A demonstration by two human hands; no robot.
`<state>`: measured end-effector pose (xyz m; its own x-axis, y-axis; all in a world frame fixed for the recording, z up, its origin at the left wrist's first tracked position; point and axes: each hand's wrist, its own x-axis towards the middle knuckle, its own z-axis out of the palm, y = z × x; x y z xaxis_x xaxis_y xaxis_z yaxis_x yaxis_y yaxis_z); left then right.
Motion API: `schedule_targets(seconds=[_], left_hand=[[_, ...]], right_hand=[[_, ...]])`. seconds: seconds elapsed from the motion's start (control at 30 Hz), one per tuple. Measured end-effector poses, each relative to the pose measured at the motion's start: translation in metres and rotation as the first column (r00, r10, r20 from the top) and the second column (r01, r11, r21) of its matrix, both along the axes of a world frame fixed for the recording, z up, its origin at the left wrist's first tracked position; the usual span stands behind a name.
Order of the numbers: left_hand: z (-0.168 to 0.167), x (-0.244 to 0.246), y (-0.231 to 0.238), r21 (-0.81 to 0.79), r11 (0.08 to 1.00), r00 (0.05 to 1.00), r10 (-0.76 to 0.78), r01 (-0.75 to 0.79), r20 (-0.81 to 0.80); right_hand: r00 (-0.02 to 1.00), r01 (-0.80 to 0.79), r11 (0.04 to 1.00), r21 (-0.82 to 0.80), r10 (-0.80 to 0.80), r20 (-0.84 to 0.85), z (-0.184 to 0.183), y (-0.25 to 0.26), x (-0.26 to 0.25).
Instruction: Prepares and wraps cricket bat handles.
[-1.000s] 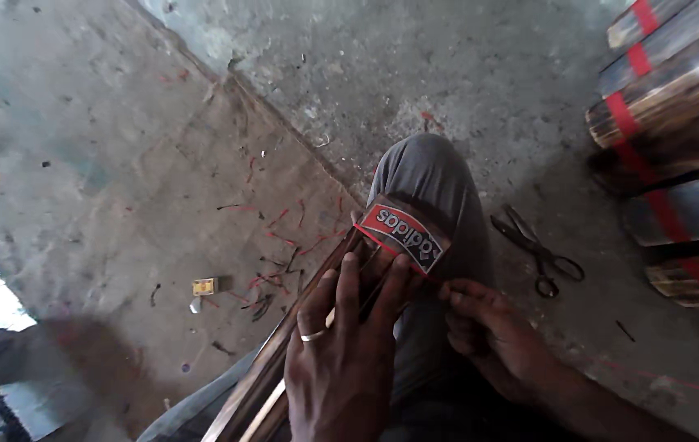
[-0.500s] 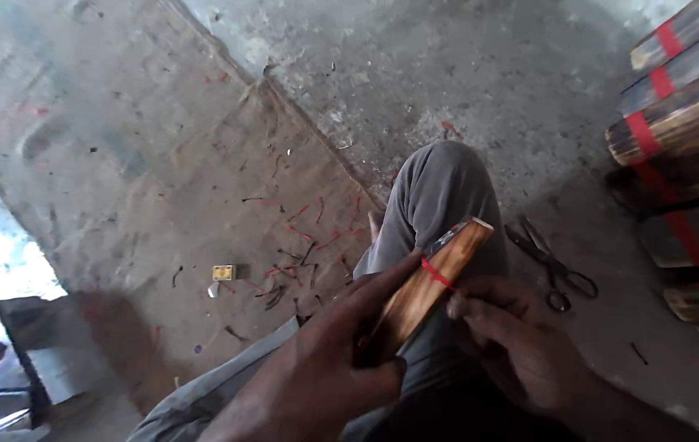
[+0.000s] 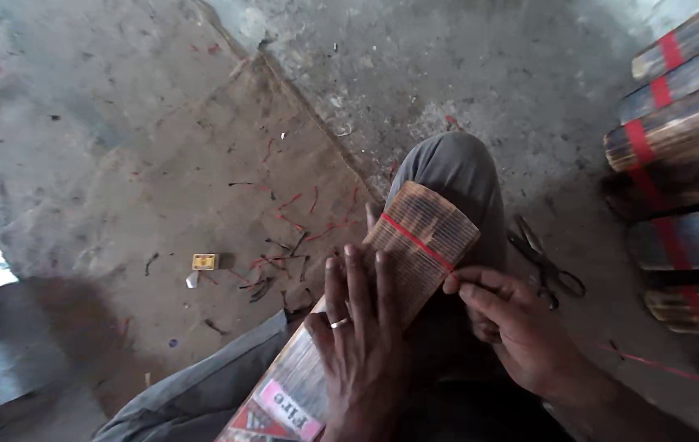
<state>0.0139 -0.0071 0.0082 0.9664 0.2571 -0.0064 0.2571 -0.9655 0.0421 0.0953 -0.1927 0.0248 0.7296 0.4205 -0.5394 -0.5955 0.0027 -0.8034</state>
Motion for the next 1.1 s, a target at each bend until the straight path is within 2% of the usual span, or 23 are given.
schedule_targets(seconds=[0.1,0.23,0.33,0.4,0.47,0.53,0.6,0.63,0.67,0.7,0.73,0.77,0.8,0.83,0.9,0.97,1.03,1.1], left_hand=[[0.005,0.002,0.003,-0.014,1.000,1.000,-0.011,0.011,-0.001],[0.012,0.004,0.007,-0.043,0.999,0.999,-0.020,0.018,-0.035],[0.029,0.004,0.021,-0.214,0.977,0.995,-0.047,0.027,-0.090],[0.048,0.005,0.037,-0.395,0.919,0.979,-0.099,0.020,-0.180],[0.070,0.006,0.054,-0.622,0.781,0.934,-0.175,-0.060,-0.311],[0.088,0.009,0.068,-0.795,0.574,0.878,-0.260,-0.193,-0.401],[0.092,0.012,0.078,-0.883,0.374,0.849,-0.330,-0.284,-0.413],[0.091,0.012,0.083,-0.895,0.322,0.842,-0.344,-0.310,-0.416],[0.090,0.011,0.086,-0.897,0.323,0.856,-0.323,-0.302,-0.404],[0.090,0.008,0.088,-0.888,0.390,0.893,-0.269,-0.242,-0.361],[0.093,0.006,0.085,-0.832,0.532,0.934,-0.193,-0.158,-0.300],[0.097,0.003,0.078,-0.708,0.704,0.970,-0.127,-0.059,-0.207],[0.099,0.001,0.065,-0.525,0.851,0.990,-0.086,0.016,-0.110],[0.096,0.000,0.050,-0.336,0.940,0.996,-0.075,0.058,-0.038],[0.079,0.001,0.020,-0.053,0.996,0.996,-0.079,0.077,-0.029],[0.048,0.004,0.003,0.110,0.993,0.998,-0.031,0.037,-0.059],[0.030,0.009,0.004,0.203,0.979,0.999,-0.025,0.031,-0.033],[0.030,0.010,0.005,0.190,0.981,0.999,-0.041,0.044,-0.023]], right_hand=[[0.998,0.054,0.999,-0.006,-0.054,-0.021,-0.013,-0.024,-0.011],[0.997,0.076,0.996,0.043,-0.075,-0.025,-0.013,-0.027,-0.013],[1.000,0.007,0.996,0.084,-0.009,0.019,-0.005,-0.021,-0.007],[0.998,-0.045,0.989,0.138,0.037,0.059,0.005,-0.014,0.000],[0.993,-0.092,0.975,0.201,0.074,0.094,0.017,-0.006,0.006],[0.987,-0.136,0.953,0.272,0.105,0.125,0.027,0.000,0.010],[0.989,-0.141,0.918,0.372,0.111,0.100,0.032,0.007,0.013],[0.992,-0.127,0.909,0.397,0.110,0.066,0.032,0.009,0.014],[0.994,-0.110,0.913,0.392,0.108,0.026,0.031,0.012,0.015],[0.995,-0.091,0.925,0.369,0.100,-0.004,0.029,0.014,0.018],[0.996,-0.079,0.937,0.339,0.092,-0.020,0.026,0.016,0.021],[0.996,-0.064,0.947,0.316,0.080,-0.038,0.024,0.018,0.025],[0.996,-0.044,0.956,0.291,0.065,-0.060,0.022,0.021,0.027],[0.995,-0.033,0.965,0.261,0.056,-0.079,0.022,0.023,0.029],[0.994,-0.028,0.975,0.219,0.050,-0.098,0.020,0.028,0.030],[0.993,-0.019,0.989,0.149,0.035,-0.109,0.016,0.029,0.025],[0.992,-0.022,0.995,0.093,0.033,-0.119,0.012,0.023,0.021],[0.993,-0.010,0.997,0.074,0.019,-0.120,0.008,0.010,0.011]])
